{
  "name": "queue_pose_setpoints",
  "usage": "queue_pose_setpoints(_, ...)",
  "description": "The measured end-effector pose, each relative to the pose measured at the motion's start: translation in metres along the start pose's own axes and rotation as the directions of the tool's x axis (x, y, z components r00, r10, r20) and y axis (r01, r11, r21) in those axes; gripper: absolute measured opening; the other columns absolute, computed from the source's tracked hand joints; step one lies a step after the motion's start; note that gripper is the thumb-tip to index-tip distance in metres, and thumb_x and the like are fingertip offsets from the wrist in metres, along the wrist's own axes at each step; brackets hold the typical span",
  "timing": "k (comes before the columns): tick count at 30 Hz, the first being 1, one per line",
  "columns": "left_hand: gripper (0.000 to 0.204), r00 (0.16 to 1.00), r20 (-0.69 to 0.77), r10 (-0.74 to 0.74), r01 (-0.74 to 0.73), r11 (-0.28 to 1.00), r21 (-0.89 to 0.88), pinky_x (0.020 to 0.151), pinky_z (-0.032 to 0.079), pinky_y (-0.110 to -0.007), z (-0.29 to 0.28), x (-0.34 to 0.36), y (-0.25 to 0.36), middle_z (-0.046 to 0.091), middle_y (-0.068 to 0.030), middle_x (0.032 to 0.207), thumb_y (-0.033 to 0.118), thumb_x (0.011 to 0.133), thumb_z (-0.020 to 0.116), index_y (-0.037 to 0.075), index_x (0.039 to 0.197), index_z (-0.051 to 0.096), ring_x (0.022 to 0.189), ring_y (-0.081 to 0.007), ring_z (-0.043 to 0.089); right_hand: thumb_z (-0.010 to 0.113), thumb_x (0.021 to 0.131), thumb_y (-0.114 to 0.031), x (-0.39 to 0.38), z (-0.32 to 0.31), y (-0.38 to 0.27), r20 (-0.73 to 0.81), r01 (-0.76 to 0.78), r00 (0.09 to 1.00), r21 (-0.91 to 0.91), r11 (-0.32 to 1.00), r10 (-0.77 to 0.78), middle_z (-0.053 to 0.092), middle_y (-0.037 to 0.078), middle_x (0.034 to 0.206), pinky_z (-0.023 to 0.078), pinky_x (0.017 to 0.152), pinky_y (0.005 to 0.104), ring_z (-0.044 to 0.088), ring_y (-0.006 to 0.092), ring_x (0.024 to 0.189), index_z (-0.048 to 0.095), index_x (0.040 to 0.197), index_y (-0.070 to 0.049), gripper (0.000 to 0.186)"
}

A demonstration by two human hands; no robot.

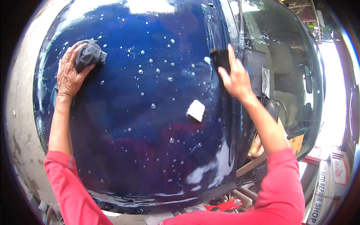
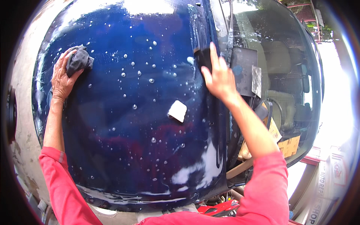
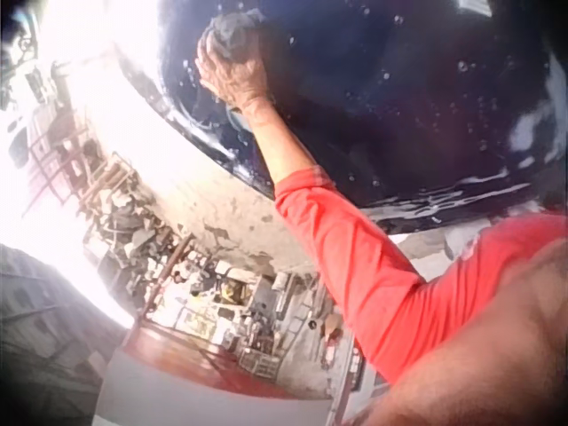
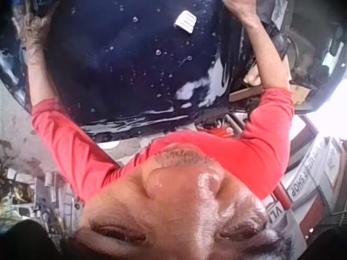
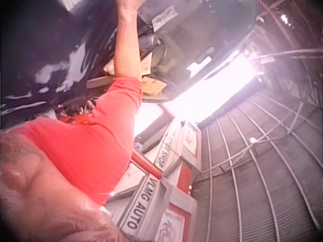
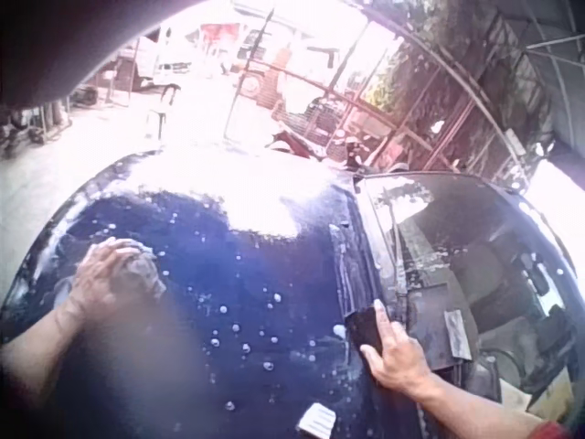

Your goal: The person sands the hood of a blue car using a sanding block and a cloth, repeatedly dipping the block into a bucket of water and wiping the surface. The person works across different areas of the hood, occasionally switching hands and adjusting the sanding block.

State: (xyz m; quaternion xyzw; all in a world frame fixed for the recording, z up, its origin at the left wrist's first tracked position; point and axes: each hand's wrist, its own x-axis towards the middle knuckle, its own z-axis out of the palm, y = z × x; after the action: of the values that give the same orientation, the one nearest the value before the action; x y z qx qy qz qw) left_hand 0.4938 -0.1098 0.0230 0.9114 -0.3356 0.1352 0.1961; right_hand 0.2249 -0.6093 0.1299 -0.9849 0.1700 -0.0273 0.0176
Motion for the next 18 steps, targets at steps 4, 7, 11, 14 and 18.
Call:
queue_pose_setpoints(4, 0.066, 0.998, -0.040, 0.047, -0.050, 0.995, -0.086, 0.126, 0.039, -0.045, 0.000, 0.011, -0.011, 0.059, -0.0061, 0.160, 0.036, 0.092, 0.083, 0.019, 0.153, 0.062, 0.148, -0.0313, 0.054, 0.074, 0.097, -0.038, 0.075, 0.019, 0.025, -0.142, 0.044, 0.989, 0.065, 0.997, -0.034, 0.070, 0.037, 0.129, 0.058, 0.103, 0.0566, 0.071, 0.0534, 0.119, 0.026, 0.174, -0.008, 0.096)
queue_pose_setpoints(7, 0.068, 0.999, 0.003, 0.046, -0.046, 0.996, -0.072, 0.128, 0.038, -0.045, 0.000, 0.013, -0.012, 0.058, -0.0095, 0.162, 0.031, 0.094, 0.082, 0.015, 0.155, 0.059, 0.151, -0.0326, 0.052, 0.076, 0.093, -0.050, 0.160, 0.027, 0.027, -0.104, -0.201, 0.972, 0.095, 0.975, 0.211, 0.072, 0.037, 0.128, 0.055, 0.108, 0.0565, 0.069, 0.0546, 0.123, 0.020, 0.173, -0.007, 0.106)
queue_pose_setpoints(11, 0.068, 1.000, 0.003, 0.030, -0.029, 0.998, -0.055, 0.128, 0.037, -0.045, 0.002, 0.013, -0.012, 0.058, -0.0097, 0.162, 0.033, 0.095, 0.081, 0.015, 0.156, 0.059, 0.152, -0.0328, 0.052, 0.074, 0.097, -0.045, 0.095, 0.024, 0.022, -0.205, -0.052, 0.977, 0.069, 0.996, 0.066, 0.071, 0.040, 0.125, 0.057, 0.105, 0.0576, 0.071, 0.0555, 0.115, 0.022, 0.173, -0.005, 0.101)
queue_pose_setpoints(14, 0.067, 0.999, -0.012, 0.043, -0.043, 0.999, -0.016, 0.128, 0.038, -0.044, 0.004, 0.013, -0.013, 0.057, -0.0101, 0.162, 0.033, 0.095, 0.080, 0.014, 0.156, 0.059, 0.152, -0.0327, 0.051, 0.076, 0.098, -0.033, -0.005, 0.011, 0.016, 0.064, 0.022, 0.998, -0.105, 0.994, -0.016, 0.064, 0.027, 0.109, 0.063, 0.084, 0.0616, 0.074, 0.0515, 0.089, 0.019, 0.178, -0.020, 0.099)
queue_pose_setpoints(18, 0.062, 0.997, -0.051, 0.065, -0.069, 0.995, -0.072, 0.126, 0.041, -0.044, 0.004, 0.013, -0.014, 0.062, -0.0079, 0.157, 0.038, 0.095, 0.080, 0.019, 0.152, 0.063, 0.148, -0.0310, 0.056, 0.073, 0.099, -0.036, 0.066, 0.013, 0.018, -0.148, 0.086, 0.982, -0.184, 0.979, -0.114, 0.070, 0.029, 0.116, 0.061, 0.090, 0.0606, 0.074, 0.0514, 0.099, 0.023, 0.176, -0.020, 0.093)
